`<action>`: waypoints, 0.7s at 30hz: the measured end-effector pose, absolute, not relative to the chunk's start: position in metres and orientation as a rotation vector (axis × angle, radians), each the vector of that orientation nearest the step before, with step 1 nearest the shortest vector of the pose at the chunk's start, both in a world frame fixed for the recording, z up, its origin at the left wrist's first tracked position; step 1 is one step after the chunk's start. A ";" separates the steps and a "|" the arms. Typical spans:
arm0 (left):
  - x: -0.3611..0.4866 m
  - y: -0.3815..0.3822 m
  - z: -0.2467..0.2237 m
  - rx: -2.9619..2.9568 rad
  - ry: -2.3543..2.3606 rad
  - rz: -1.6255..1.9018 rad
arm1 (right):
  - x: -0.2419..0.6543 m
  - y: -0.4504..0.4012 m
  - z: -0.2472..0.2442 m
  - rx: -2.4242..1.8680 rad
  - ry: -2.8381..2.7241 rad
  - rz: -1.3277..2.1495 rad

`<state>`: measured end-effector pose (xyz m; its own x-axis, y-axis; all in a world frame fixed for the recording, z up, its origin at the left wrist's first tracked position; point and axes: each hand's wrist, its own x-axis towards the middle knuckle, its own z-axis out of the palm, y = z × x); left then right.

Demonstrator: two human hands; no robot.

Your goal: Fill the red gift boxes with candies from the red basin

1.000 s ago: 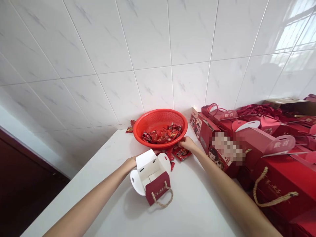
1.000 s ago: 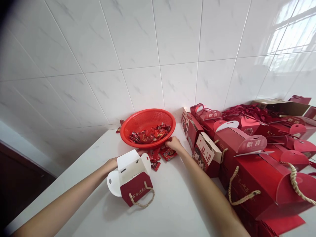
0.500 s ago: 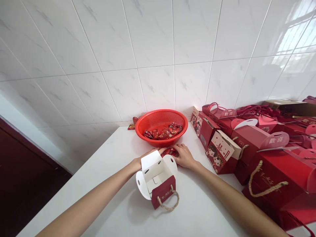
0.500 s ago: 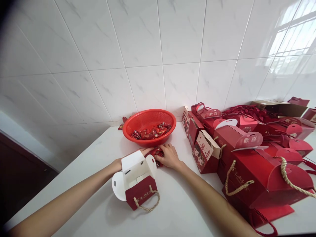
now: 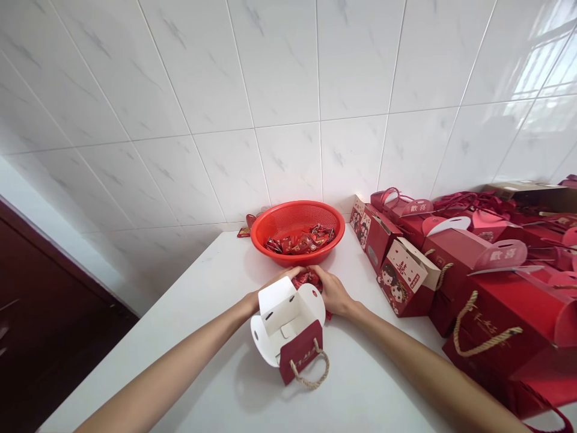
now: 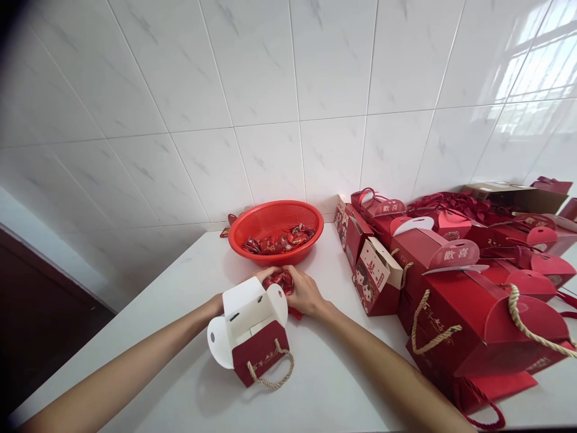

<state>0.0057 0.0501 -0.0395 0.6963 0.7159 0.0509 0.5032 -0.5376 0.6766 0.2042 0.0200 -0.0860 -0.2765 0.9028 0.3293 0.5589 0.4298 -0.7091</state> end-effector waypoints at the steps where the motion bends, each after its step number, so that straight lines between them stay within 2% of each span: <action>1: 0.010 0.050 -0.035 2.252 0.919 0.464 | 0.203 0.019 -0.084 -1.202 -1.912 0.618; 6: 0.017 0.048 -0.010 2.111 0.984 0.592 | 0.197 0.017 -0.048 -1.047 -1.736 0.492; 13: 0.022 0.067 0.049 2.235 1.142 0.935 | 0.192 0.061 0.031 -1.111 -1.718 0.302; 18: 0.018 0.083 0.068 2.382 1.480 0.809 | 0.194 0.100 0.048 -1.332 -1.706 0.188; 21: 0.009 0.071 0.059 2.407 1.434 0.788 | 0.205 0.089 0.044 -1.275 -1.654 0.240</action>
